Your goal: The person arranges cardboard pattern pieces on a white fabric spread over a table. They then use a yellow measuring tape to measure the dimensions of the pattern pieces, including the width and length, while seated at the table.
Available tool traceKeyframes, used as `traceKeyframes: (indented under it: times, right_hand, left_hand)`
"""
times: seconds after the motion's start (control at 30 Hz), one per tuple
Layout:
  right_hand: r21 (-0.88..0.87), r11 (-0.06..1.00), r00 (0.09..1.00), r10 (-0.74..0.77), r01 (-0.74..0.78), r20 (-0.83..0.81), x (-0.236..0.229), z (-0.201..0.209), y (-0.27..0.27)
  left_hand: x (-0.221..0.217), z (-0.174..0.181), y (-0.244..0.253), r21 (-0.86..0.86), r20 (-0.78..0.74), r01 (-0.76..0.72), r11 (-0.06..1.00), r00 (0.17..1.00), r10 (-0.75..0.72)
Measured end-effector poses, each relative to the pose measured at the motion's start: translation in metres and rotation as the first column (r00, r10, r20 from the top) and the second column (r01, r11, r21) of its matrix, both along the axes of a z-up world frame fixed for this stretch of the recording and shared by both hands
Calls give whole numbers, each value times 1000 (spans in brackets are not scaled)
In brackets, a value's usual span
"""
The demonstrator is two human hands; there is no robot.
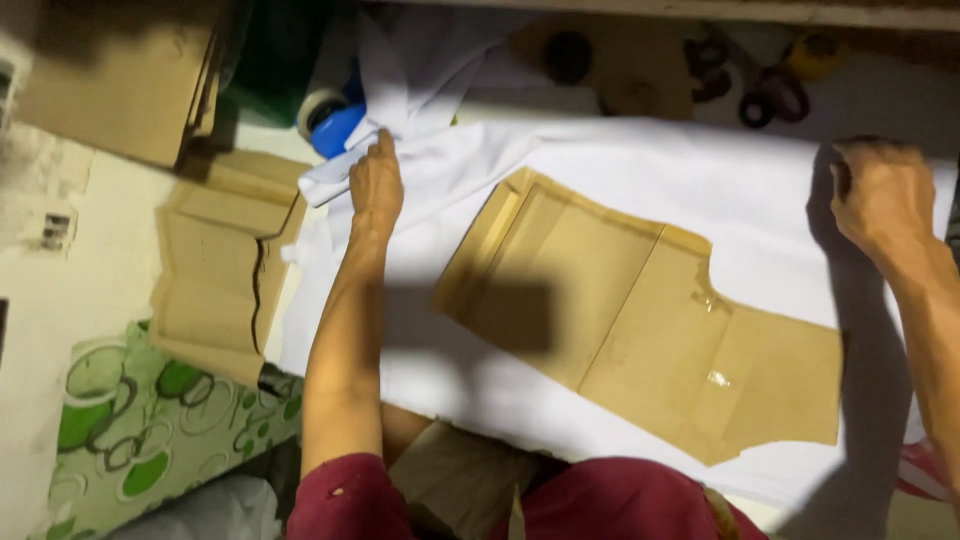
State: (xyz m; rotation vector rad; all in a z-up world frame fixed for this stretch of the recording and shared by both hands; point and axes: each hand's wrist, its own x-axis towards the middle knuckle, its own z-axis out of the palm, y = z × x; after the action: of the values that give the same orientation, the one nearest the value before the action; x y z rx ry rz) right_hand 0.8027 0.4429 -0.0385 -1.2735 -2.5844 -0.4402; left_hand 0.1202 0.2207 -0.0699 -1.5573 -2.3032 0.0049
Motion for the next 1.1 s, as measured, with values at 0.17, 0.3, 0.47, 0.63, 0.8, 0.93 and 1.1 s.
traceKeyframes:
  times: [0.17,0.3,0.47,0.63,0.8,0.93,1.1]
  right_hand:
    - [-331,890,932,-219,313,290,-24,2,25]
    - [-40,997,959,-51,64,278,27,-10,9]
    - [-441,862,964,177,-249,-199,96,-29,-67]
    - [-600,795,995,79,-95,-54,79,9,-114]
    - [-686,694,966,53,-219,-254,58,43,-103]
    - [-778,628,996,-56,-23,-74,46,52,-102]
    - [-731,674,986,-24,-104,-163,36,46,-94]
  left_hand:
    - [-20,-2,-6,357,77,231,905,958,-275]
    - [35,85,-54,483,314,153,862,889,-334]
    - [63,96,-132,439,267,268,857,872,-410]
    - [62,77,-154,265,209,271,925,921,-329]
    - [48,58,-155,56,151,246,968,956,-252]
    - [52,58,-155,-126,155,282,951,953,-262]
    - [49,61,-148,-78,237,250,965,945,-225]
